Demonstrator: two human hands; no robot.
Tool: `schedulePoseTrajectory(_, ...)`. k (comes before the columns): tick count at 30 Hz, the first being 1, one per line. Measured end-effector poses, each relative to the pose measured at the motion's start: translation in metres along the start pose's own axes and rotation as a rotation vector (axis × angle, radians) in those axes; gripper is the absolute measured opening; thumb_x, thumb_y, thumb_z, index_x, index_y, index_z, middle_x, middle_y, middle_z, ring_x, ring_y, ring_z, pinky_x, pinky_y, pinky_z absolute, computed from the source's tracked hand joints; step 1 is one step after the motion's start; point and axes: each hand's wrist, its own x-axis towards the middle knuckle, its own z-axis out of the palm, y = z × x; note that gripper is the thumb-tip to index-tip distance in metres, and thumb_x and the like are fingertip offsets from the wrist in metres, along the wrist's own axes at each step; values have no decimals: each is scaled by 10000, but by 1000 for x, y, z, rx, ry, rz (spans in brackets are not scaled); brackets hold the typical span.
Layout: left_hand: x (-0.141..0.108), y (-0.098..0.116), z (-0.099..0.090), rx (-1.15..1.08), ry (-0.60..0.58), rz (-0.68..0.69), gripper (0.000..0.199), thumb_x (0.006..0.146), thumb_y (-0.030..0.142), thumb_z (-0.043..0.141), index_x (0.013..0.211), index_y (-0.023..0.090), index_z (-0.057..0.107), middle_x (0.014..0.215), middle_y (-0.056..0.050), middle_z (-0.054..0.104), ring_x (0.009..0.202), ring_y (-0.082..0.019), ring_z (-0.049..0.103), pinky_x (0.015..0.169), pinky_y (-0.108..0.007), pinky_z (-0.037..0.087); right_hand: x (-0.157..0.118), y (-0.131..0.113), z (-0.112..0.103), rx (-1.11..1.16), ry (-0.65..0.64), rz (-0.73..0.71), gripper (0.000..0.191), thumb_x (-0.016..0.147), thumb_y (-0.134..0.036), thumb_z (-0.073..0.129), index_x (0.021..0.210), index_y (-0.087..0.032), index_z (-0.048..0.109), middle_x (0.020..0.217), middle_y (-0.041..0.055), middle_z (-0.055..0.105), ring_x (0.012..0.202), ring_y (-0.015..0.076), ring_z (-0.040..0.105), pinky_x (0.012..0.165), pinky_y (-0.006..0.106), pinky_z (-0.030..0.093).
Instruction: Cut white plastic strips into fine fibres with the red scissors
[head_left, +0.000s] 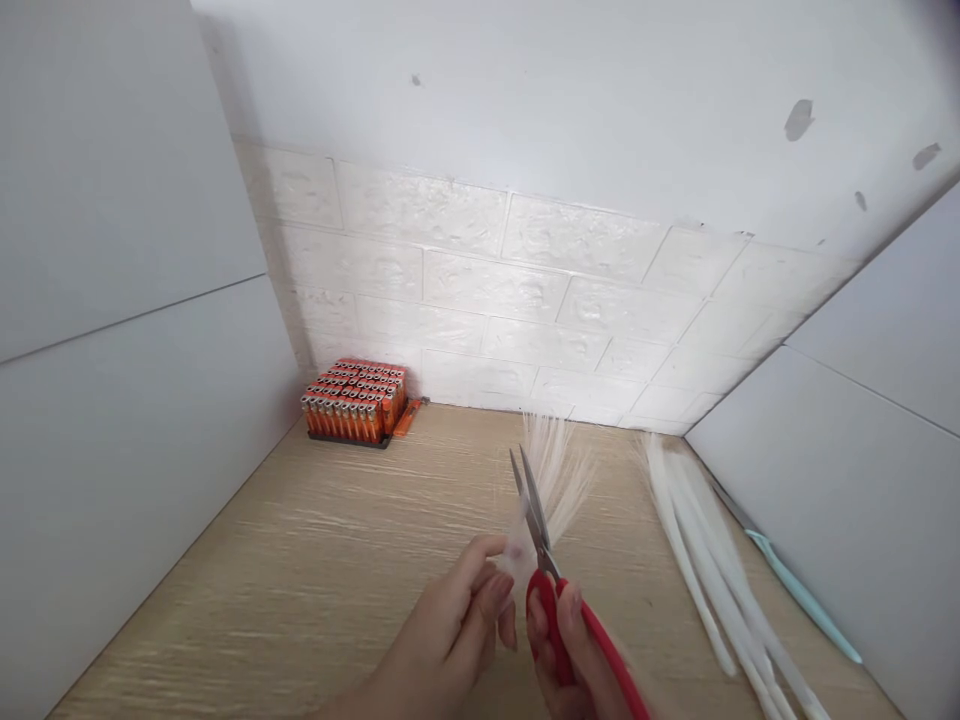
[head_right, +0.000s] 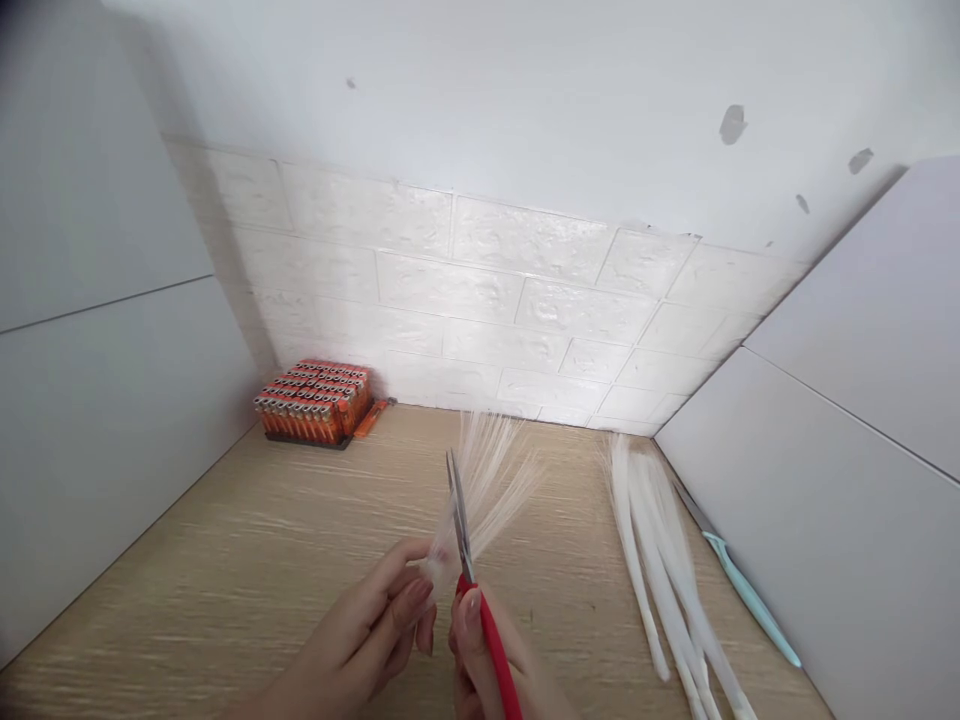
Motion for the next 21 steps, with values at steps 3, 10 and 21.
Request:
schedulePoseTrajectory(3, 0, 0, 0, -18, 5, -25, 547, 1034, 622, 394, 1239, 116, 423, 721, 12, 509, 493, -39, 327, 477, -143, 239, -1, 2, 4, -28, -22, 26, 752, 855, -773, 670, 1221, -139, 498, 1059, 116, 468, 1055, 147, 517, 733, 133, 511)
schedulePoseTrajectory(10, 0, 1, -1, -51, 3, -44, 552, 1028, 626, 407, 1255, 122, 421, 739, 15, 506, 486, -32, 312, 474, -142, 232, -14, -33, 1, -157, -43, -32, 505, 1038, -510, 566, 1280, -68, 532, 1184, 130, 479, 1092, 158, 507, 955, 286, 512)
schedulePoseTrajectory(21, 3, 3, -5, 16, 126, 6, 608, 1031, 625, 383, 1363, 115, 379, 749, 6, 503, 505, -49, 322, 481, -152, 247, -28, -89, 14, -298, -131, -10, 431, 1089, -465, 482, 1107, -41, 552, 881, 60, 494, 741, 54, 494, 683, 133, 492)
